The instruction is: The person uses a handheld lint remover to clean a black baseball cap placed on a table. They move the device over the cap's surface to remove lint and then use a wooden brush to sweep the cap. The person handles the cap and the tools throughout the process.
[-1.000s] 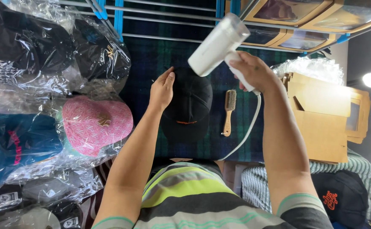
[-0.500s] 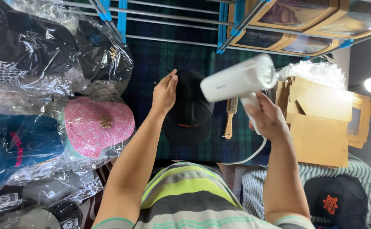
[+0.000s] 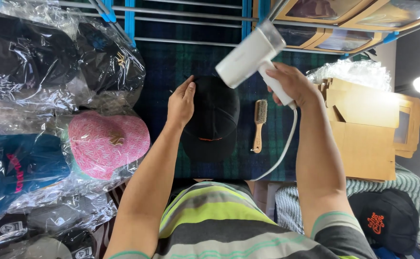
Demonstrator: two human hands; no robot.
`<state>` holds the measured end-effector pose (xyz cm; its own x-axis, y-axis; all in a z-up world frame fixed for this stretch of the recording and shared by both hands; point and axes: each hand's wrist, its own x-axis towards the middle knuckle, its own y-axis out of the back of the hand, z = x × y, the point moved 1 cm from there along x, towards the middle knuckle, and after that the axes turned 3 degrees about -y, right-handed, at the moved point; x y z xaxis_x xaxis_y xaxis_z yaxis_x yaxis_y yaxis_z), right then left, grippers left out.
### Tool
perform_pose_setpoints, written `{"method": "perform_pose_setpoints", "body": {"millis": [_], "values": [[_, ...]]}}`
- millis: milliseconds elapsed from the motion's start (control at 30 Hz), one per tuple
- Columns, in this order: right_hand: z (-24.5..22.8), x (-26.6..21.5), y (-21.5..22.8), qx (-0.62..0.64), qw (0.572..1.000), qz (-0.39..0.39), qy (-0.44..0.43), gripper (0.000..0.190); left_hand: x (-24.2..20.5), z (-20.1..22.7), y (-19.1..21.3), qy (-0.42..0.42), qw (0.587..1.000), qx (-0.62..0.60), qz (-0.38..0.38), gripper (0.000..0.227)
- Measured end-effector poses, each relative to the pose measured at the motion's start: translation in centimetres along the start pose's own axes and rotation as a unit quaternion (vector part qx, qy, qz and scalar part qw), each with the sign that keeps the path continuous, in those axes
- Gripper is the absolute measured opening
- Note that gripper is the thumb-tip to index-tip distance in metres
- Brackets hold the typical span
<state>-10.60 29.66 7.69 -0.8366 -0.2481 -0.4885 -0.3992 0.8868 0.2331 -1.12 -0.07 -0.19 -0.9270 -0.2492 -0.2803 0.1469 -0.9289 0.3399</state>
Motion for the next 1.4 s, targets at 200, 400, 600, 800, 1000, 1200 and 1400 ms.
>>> {"method": "perform_pose_setpoints", "body": {"millis": [200,400,600,800,1000,1200,1400], "values": [[11.3,-1.5,0.1,0.17,0.981,0.025,-0.095,0.039,0.5,-0.9,0.0,-0.011,1.0,0.0,0.007,0.052],[16.1,-8.4,-4.1,0.247,0.963,0.097,-0.045,0.049,0.3,-0.8,0.0,-0.012,1.0,-0.003,0.004,0.053],[8.5,-12.6,-5.1,0.008,0.984,0.137,0.117,0.054,0.3,-0.2,0.2,-0.019,1.0,0.006,-0.001,0.05],[-2.7,-11.1,-8.3,-0.255,0.889,0.17,0.34,0.054,0.7,-1.1,-0.2,-0.011,1.0,0.008,0.002,0.047],[-3.7,-14.9,-7.9,-0.299,0.899,0.149,0.283,0.058,0.5,-0.7,0.1,-0.03,1.0,0.006,0.004,0.048],[-4.2,-12.3,-8.0,-0.303,0.906,0.144,0.26,0.059,0.7,-1.0,-0.1,-0.011,1.0,0.008,-0.005,0.047],[-5.1,-12.6,-8.4,-0.33,0.898,0.131,0.26,0.06,0.9,-1.0,0.1,-0.015,1.0,0.002,-0.003,0.049]]}}
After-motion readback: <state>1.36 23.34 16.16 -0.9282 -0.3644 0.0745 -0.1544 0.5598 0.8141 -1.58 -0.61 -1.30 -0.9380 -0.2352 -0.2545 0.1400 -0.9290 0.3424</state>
